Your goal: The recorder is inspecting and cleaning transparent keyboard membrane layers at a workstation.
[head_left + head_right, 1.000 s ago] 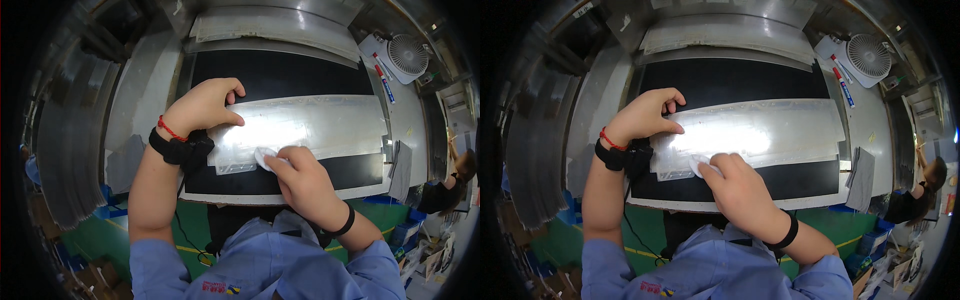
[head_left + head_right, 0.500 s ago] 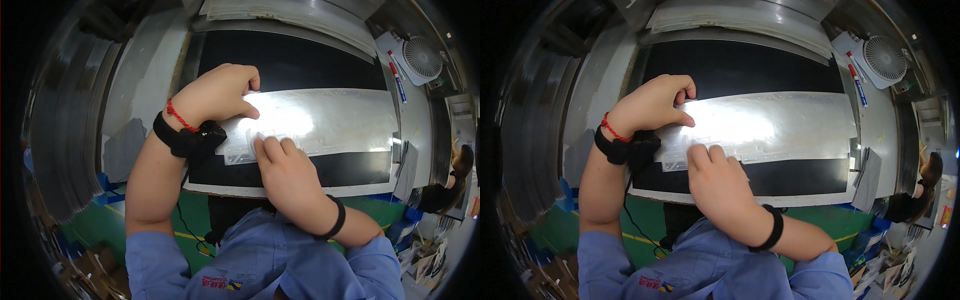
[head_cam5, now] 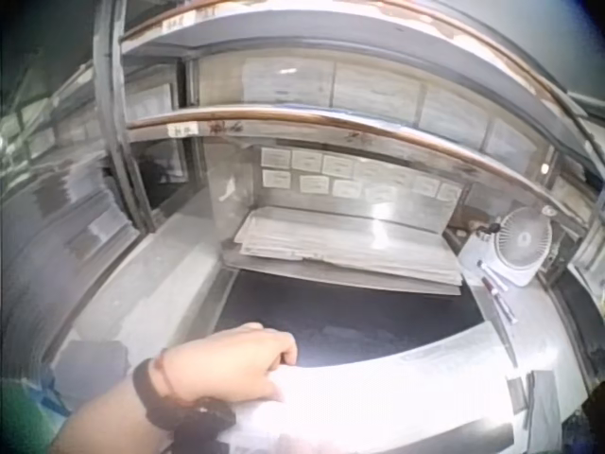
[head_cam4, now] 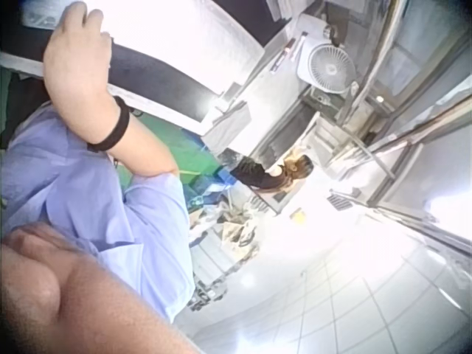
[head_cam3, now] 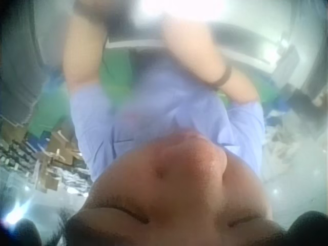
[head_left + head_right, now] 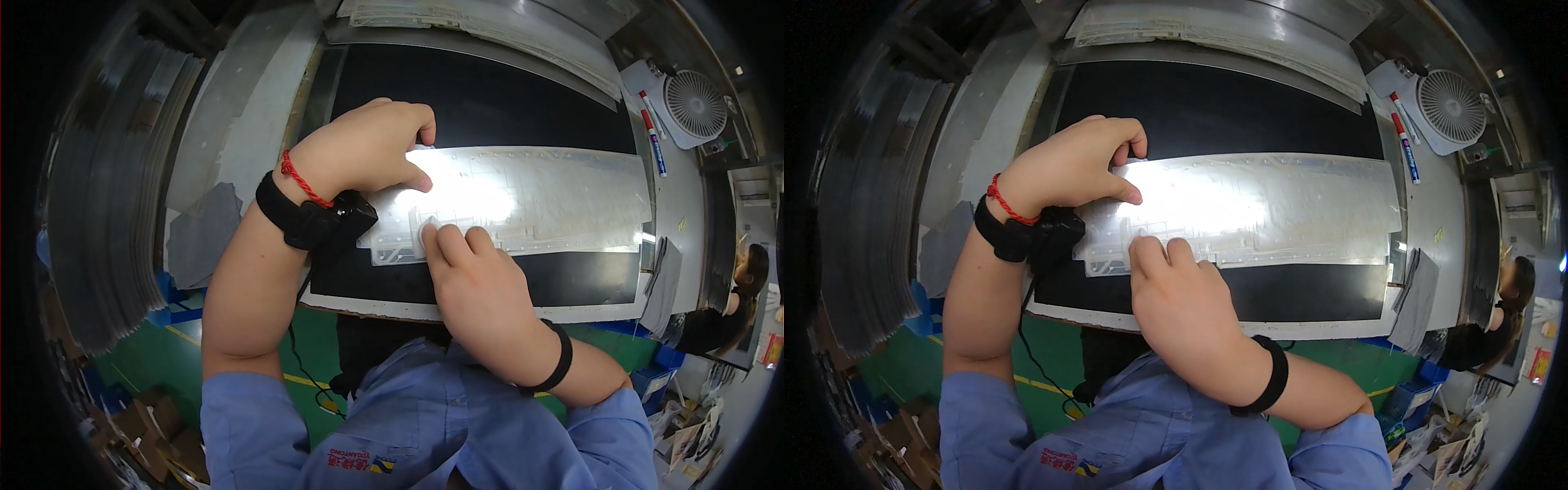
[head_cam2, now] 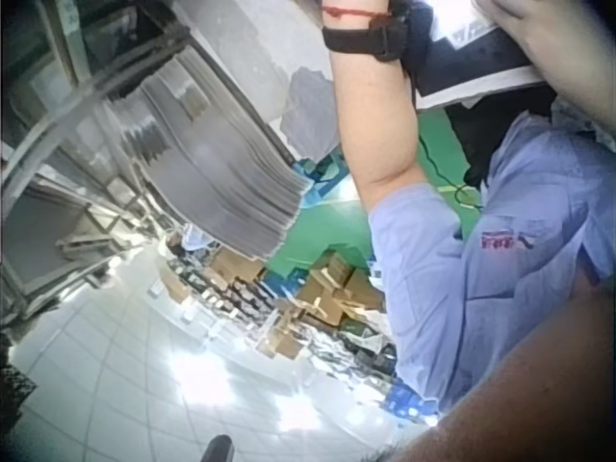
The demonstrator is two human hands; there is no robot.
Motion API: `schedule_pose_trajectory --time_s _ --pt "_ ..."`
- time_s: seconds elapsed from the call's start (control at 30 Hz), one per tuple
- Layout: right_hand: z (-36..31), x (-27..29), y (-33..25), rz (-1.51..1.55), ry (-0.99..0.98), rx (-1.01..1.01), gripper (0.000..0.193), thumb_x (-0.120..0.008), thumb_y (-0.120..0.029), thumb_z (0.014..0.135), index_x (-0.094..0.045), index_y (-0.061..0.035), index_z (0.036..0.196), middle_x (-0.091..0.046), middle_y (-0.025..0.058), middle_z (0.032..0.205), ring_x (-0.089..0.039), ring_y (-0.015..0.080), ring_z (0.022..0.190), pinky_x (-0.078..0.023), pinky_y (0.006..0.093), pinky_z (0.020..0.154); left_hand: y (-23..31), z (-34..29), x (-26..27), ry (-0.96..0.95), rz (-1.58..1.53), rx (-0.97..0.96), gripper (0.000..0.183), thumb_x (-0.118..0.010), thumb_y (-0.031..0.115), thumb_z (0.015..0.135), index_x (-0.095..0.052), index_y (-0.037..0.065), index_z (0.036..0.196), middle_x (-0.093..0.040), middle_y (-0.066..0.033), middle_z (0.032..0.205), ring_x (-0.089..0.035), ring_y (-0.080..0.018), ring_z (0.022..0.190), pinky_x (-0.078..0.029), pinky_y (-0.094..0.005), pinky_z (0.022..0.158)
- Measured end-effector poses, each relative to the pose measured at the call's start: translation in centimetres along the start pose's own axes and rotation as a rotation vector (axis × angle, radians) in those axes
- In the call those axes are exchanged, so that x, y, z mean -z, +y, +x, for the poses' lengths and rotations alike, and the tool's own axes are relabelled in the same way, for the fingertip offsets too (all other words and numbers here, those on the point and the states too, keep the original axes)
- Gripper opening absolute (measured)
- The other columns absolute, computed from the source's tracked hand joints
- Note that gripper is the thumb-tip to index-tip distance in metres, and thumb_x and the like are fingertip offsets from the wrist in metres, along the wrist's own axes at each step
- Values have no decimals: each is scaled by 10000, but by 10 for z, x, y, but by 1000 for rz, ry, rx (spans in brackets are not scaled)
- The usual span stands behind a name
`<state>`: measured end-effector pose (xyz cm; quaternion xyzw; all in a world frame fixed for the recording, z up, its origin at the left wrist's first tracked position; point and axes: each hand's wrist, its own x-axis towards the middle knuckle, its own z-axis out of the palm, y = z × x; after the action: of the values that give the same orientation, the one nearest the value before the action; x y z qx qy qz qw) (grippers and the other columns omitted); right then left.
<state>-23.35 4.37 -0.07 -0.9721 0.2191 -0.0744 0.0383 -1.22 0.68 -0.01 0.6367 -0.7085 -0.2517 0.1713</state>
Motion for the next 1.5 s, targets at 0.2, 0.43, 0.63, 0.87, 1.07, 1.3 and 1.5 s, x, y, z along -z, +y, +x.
schedule_pose_trajectory --time_s 0.2,0.43,0.63,0.87,1.07,1.3,1.5 --pt "0 -1 -8 -51 -22 -20 332 -620 -98 740 -648 37 1042 -503 59 946 -537 187 824 -490 280 563 0 1 -1 -4 -9 -14 441 -861 187 646 -614 31 976 -573 -76 802 -535 -245 833 -449 -355 722" --pt "-37 10 -10 21 -141 45 440 -611 -96 752 -627 56 1164 -535 59 1006 -528 177 814 -468 268 570 5 0 3 -60 -42 89 400 -839 154 676 -611 15 973 -577 -89 817 -546 -232 823 -459 -334 720" --pt "-32 1 -27 130 -63 78 505 -575 -97 766 -576 55 1247 -496 57 919 -510 185 808 -470 292 629 -6 2 -5 100 40 -71 349 -811 142 728 -601 11 974 -578 -103 840 -552 -231 761 -470 -325 704" --pt "-29 -7 -36 46 3 104 512 -594 -123 755 -600 62 1232 -509 50 938 -508 170 787 -433 269 591 -4 6 -3 128 -42 42 344 -786 134 772 -592 4 1026 -588 -91 839 -561 -197 744 -472 -315 691" --pt "-42 -1 -20 -5 -8 108 414 -626 -125 751 -657 62 1119 -558 61 992 -524 160 813 -413 246 568 -8 13 -1 188 -68 157 373 -720 147 847 -612 -29 1157 -603 -72 718 -559 -157 644 -472 -300 637" --pt "-34 -9 -29 26 27 120 393 -632 -127 745 -667 53 1094 -564 67 1038 -529 170 826 -422 257 588 -16 19 -3 286 -177 177 276 -684 208 902 -648 -30 1036 -623 -62 694 -563 -129 633 -477 -286 636" --pt "-51 4 -16 30 -51 124 314 -623 -121 750 -694 43 1009 -582 87 1104 -535 177 844 -424 264 597 -26 19 -5 454 -104 57 294 -659 282 930 -627 -4 869 -533 -36 612 -477 -124 597 -440 -292 601"
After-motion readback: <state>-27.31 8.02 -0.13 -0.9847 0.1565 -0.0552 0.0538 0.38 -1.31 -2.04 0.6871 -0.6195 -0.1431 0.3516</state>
